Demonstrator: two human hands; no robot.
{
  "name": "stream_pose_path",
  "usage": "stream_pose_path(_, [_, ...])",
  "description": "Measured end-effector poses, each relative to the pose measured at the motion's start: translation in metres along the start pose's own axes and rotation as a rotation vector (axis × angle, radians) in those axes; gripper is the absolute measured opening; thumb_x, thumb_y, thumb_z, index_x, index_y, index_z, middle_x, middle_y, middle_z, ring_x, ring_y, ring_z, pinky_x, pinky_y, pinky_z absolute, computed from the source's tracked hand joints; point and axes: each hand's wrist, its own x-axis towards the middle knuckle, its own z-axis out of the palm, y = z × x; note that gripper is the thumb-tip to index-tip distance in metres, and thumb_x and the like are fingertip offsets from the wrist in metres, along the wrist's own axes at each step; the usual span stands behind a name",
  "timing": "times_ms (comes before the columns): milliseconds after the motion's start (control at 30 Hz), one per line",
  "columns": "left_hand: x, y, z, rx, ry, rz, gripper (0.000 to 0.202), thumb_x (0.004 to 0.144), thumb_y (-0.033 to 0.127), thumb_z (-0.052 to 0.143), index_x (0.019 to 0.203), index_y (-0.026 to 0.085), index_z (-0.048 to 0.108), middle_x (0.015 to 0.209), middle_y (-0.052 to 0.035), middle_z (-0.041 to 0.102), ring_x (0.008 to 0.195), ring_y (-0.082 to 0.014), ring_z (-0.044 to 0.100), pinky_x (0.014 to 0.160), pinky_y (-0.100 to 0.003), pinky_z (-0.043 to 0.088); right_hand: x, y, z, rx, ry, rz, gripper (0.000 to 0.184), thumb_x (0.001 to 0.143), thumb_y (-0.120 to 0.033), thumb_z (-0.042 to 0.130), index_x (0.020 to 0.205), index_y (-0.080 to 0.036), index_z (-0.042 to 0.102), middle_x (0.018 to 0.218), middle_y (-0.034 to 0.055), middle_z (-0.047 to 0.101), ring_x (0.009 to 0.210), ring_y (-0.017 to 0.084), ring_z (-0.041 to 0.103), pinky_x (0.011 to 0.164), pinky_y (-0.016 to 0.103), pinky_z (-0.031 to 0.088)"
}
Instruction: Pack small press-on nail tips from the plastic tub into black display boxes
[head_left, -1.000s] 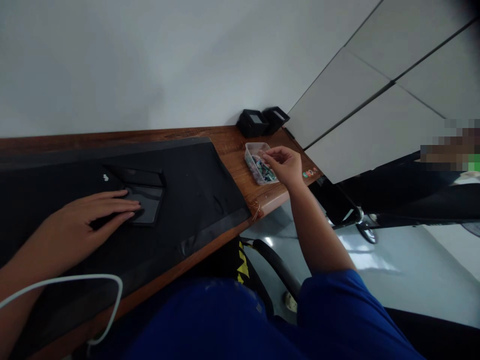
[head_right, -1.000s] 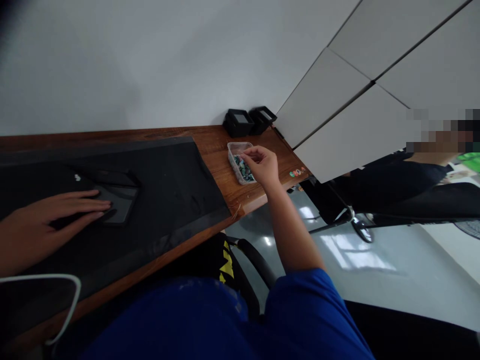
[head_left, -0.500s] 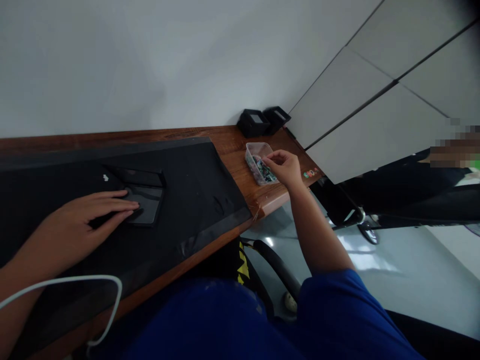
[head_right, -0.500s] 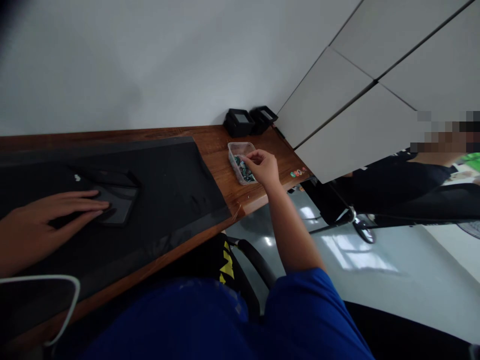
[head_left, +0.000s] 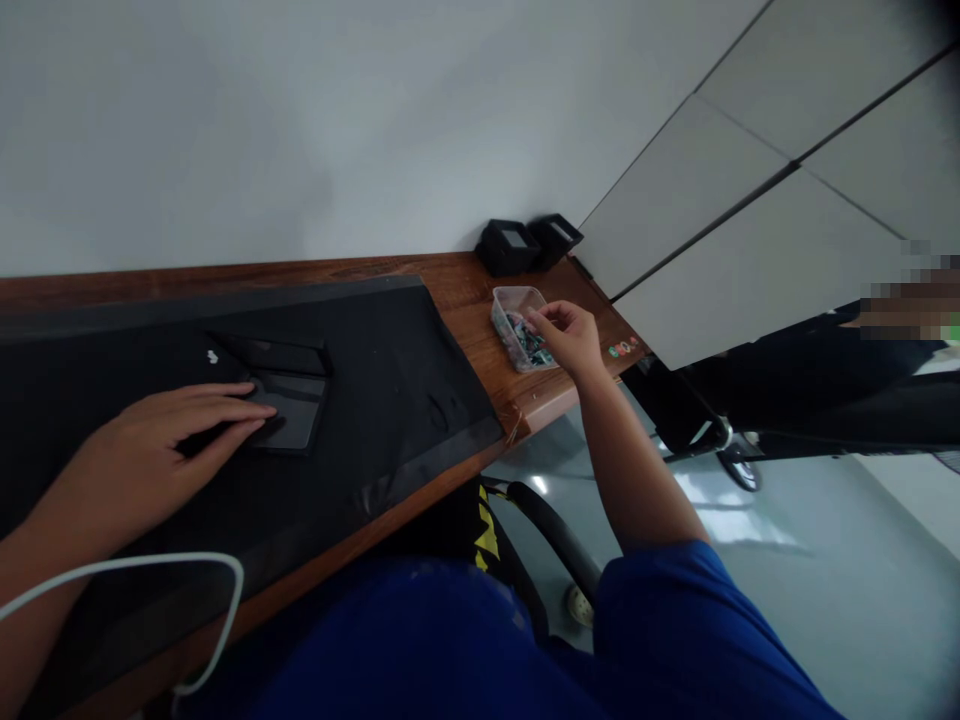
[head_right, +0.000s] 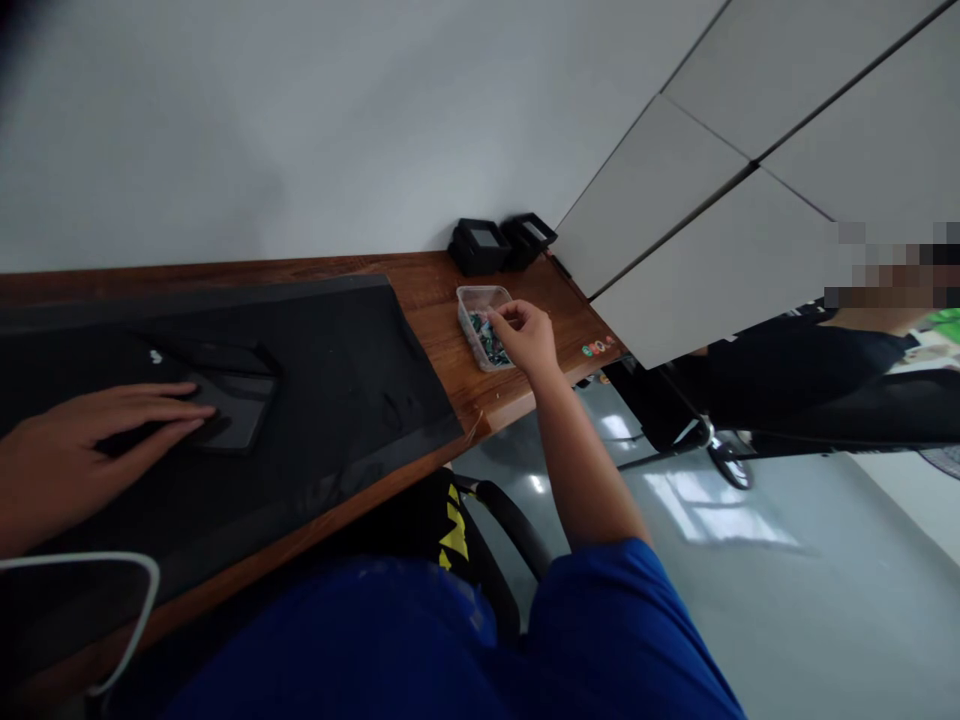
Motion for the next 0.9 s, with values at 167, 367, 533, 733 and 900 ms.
stream_pose_path(167, [0.002,0.005,-0.002,0.015,0.023,-0.014,0.062,0.101,0.08,0.049,0.109,0.034,0.088,0.124,-0.0068,0.085,0.126,-0.0383,0.075,0.112,-0.059,0.06,-0.002,-0.002,0.003,0.046,-0.001,0.034,0.036,0.078,-0.055,0.086,0.075,-0.025,0.067,0.067,0.0006,0.07,0.059,0.015,0.061,0.053,0.027,0.046])
stream_pose_path(367, [0.005,0.014,-0.006,-0.037,0.065,0.016,0.048,0.102,0.069,0.056,0.108,0.032,0.087,0.116,-0.005,0.086,0.119,-0.0339,0.077,0.115,-0.054,0.058,-0.005,-0.003,0.008,0.096,0.001,0.047,0.029,0.084,-0.047,0.08,0.077,-0.023,0.066,0.068,-0.0006,0.069,0.053,0.012,0.059,0.049,0.024,0.046])
stream_pose_path(533, [0.004,0.019,-0.008,-0.066,0.088,0.024,0.038,0.103,0.062,0.06,0.109,0.033,0.084,0.116,-0.0035,0.085,0.115,-0.0314,0.076,0.104,-0.049,0.061,-0.007,-0.003,0.011,0.104,0.053,0.008,0.022,0.085,-0.04,0.076,0.078,-0.022,0.065,0.069,-0.0011,0.068,0.055,0.012,0.059,0.048,0.023,0.047])
stream_pose_path(733, [0.003,0.024,-0.01,-0.064,0.085,-0.04,0.036,0.104,0.062,0.06,0.111,0.033,0.081,0.119,-0.0038,0.082,0.115,-0.0298,0.075,0.071,-0.037,0.058,-0.014,-0.006,0.019,0.184,0.146,-0.145,0.024,0.085,-0.044,0.077,0.081,-0.024,0.063,0.079,0.002,0.073,0.06,0.013,0.062,0.049,0.024,0.049])
stream_pose_path(900, [0.006,0.027,-0.01,-0.071,0.114,-0.021,0.032,0.104,0.057,0.063,0.109,0.031,0.081,0.114,-0.003,0.083,0.109,-0.0278,0.076,0.081,-0.038,0.059,-0.037,-0.021,0.04,0.233,0.066,-0.196,0.031,0.091,-0.05,0.078,0.085,-0.024,0.061,0.096,0.0059,0.079,0.061,0.012,0.062,0.051,0.025,0.048])
